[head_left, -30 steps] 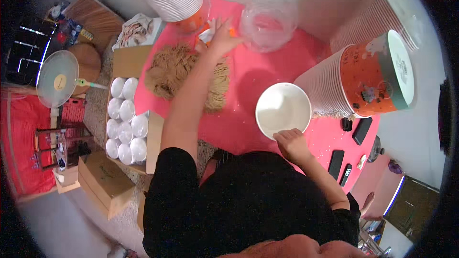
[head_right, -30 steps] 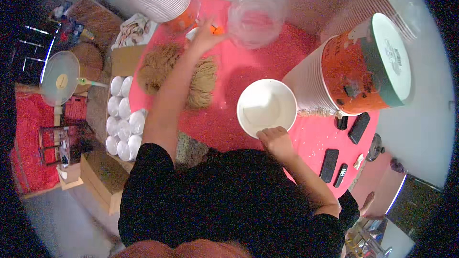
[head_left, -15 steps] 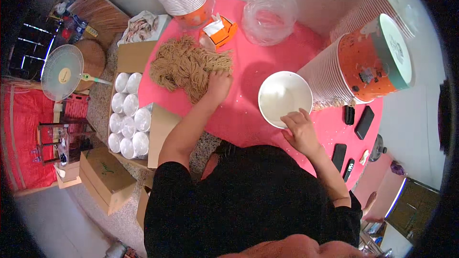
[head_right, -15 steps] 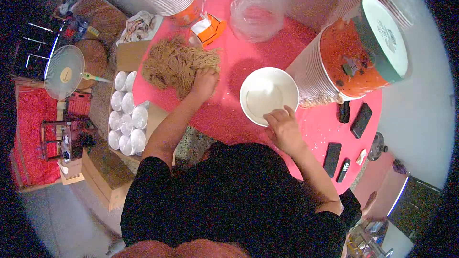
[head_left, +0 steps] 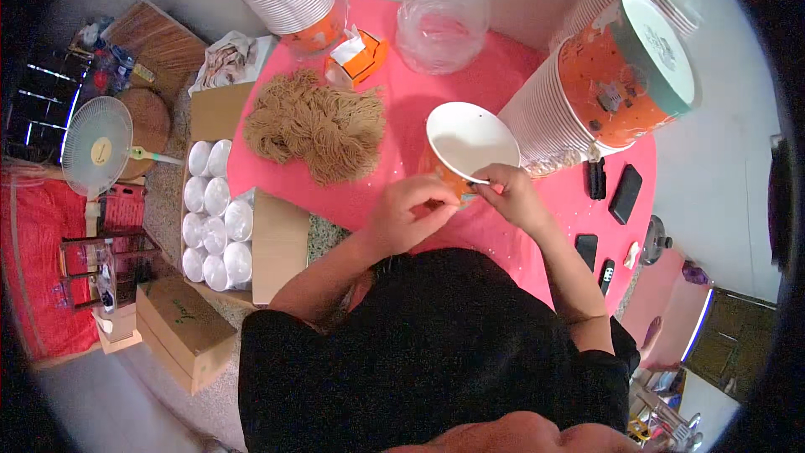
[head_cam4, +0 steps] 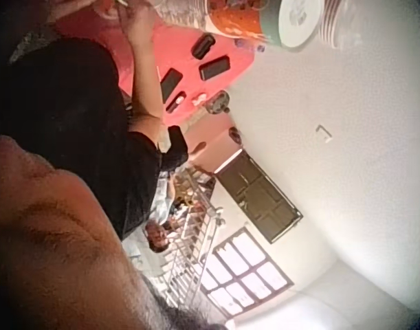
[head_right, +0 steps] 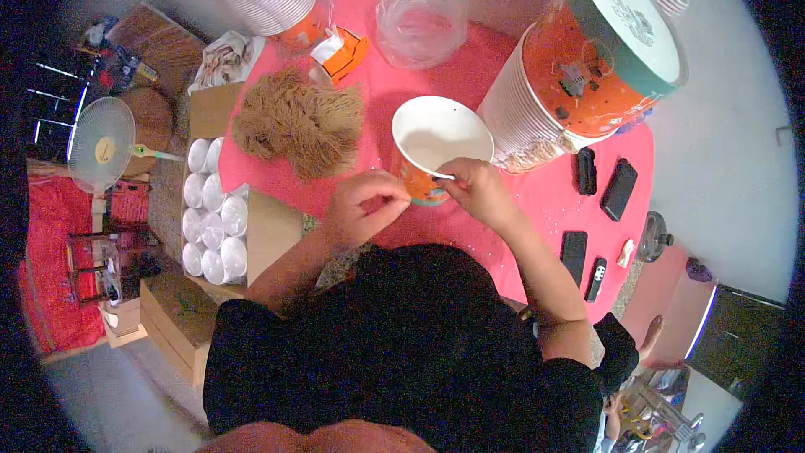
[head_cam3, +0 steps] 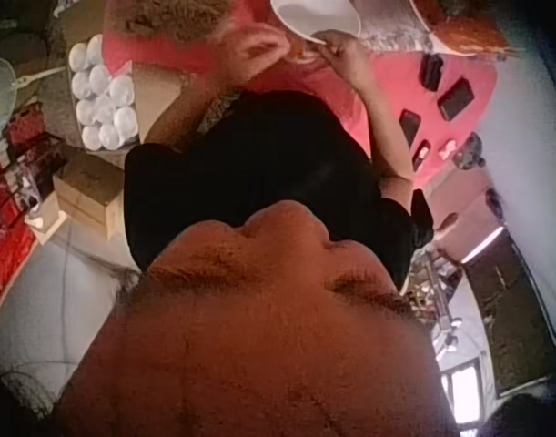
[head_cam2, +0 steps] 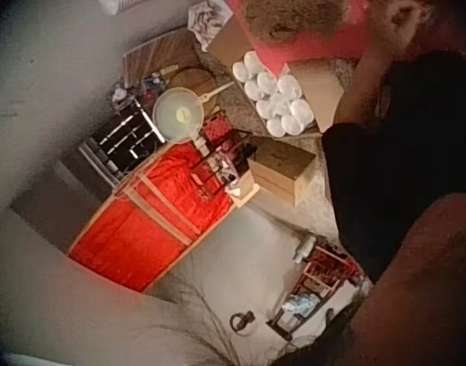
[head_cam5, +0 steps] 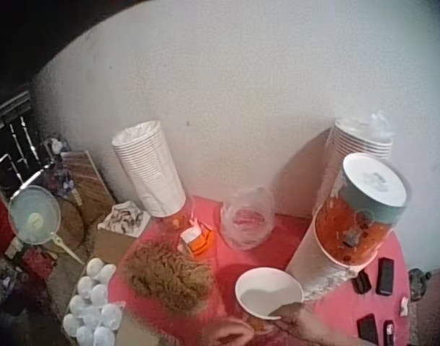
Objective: Bundling paper buckets with rubber bands and placing them into plastic bags for shipment.
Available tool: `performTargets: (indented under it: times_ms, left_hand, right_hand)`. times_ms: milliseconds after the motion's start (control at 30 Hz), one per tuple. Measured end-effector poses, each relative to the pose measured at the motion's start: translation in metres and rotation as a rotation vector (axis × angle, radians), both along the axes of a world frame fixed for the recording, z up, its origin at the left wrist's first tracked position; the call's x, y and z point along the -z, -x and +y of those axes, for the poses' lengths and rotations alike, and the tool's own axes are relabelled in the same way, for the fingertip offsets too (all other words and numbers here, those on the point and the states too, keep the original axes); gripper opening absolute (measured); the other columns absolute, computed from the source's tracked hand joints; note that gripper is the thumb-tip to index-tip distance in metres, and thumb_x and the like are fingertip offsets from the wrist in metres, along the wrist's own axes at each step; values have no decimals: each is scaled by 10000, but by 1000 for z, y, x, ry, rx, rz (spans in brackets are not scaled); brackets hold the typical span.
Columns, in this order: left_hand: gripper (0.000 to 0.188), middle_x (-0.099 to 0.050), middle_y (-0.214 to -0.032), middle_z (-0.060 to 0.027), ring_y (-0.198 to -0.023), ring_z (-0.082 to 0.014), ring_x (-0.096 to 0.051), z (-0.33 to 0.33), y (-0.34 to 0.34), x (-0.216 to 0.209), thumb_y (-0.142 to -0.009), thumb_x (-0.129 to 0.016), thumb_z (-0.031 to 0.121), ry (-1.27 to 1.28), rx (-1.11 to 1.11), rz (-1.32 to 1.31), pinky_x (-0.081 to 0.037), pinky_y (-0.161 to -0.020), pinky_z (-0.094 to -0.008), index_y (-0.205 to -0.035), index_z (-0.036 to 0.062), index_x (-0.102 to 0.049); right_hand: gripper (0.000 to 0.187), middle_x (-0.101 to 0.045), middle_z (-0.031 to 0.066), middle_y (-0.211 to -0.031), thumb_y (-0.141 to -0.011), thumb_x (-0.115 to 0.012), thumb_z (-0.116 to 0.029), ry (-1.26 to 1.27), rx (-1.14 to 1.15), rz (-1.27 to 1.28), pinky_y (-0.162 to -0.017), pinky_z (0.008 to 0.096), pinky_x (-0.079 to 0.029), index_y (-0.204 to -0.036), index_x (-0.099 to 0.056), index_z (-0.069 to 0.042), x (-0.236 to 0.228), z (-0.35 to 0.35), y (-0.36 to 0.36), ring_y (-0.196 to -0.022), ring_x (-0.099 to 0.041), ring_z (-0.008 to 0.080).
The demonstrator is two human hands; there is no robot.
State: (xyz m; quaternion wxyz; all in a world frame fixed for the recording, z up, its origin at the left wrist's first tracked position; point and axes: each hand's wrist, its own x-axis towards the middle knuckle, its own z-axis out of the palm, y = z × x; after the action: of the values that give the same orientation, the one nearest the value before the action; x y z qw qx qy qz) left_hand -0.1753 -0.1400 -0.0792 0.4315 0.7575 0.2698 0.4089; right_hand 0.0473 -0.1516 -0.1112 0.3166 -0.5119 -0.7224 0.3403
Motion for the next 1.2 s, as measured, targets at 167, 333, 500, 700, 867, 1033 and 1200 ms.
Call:
performTargets:
  times_ms: [167, 333, 500, 700, 867, 1033, 1200]
  left_hand:
    - [93, -624, -739, -103, -648, -185, -616, -3, -11, 38, -775, -630, 52, 270, -218, 31, -484, -609, -282, -824, -16, -590]
    - [107, -626, -703, -121, -623, -186, -624, 5, -16, 55, -742, -638, 81, 215, -323, 123, -477, -564, -306, -757, 0, -570]
    - [91, -623, -679, -113, -608, -185, -621, 8, -16, 65, -748, -631, 76, 254, -344, 158, -471, -545, -305, -762, 2, -579]
    - [82, -633, -675, -111, -591, -168, -619, 10, -14, 67, -752, -628, 64, 299, -319, 115, -470, -535, -293, -763, -4, -583]
    - [85, -635, -673, -108, -592, -154, -616, 10, -5, 73, -758, -633, 67, 340, -286, 82, -473, -542, -285, -775, -9, -600]
    - [91, -634, -675, -101, -605, -155, -612, -3, 5, 66, -759, -637, 85, 331, -198, 188, -474, -563, -298, -774, -3, -625]
    - [113, -638, -723, -88, -689, -165, -615, -10, 8, 77, -770, -643, 129, 316, -56, 310, -483, -641, -297, -791, 19, -630]
  right_hand:
    - [155, -639, 144, -828, -754, -631, -60, 80, 3, 37, -620, 363, -492, -903, -641, -18, -5, 6, 14, -707, -631, 284]
    - [158, -631, 163, -803, -732, -618, -75, 30, -21, -28, -621, 383, -490, -883, -632, -33, -6, 10, 26, -699, -624, 320]
    - [142, -628, 122, -733, -759, -634, -36, -3, -43, -55, -572, 301, -480, -894, -622, 8, 1, 9, 30, -614, -606, 181]
    - [140, -627, 139, -733, -759, -624, -43, -37, -71, -73, -568, 313, -480, -890, -625, 6, 3, 10, 36, -612, -616, 204]
    - [141, -630, 156, -757, -784, -607, -118, 158, -192, 9, -610, 342, -477, -893, -617, -29, -13, 11, 36, -658, -620, 247]
    - [107, -637, 123, -739, -798, -587, -63, 265, -284, 189, -620, 306, -472, -894, -625, -35, 16, 12, 26, -644, -598, 172]
    - [85, -617, 151, -719, -730, -613, -105, 66, -334, -102, -599, 381, -481, -803, -618, -62, 9, 1, 35, -653, -607, 318]
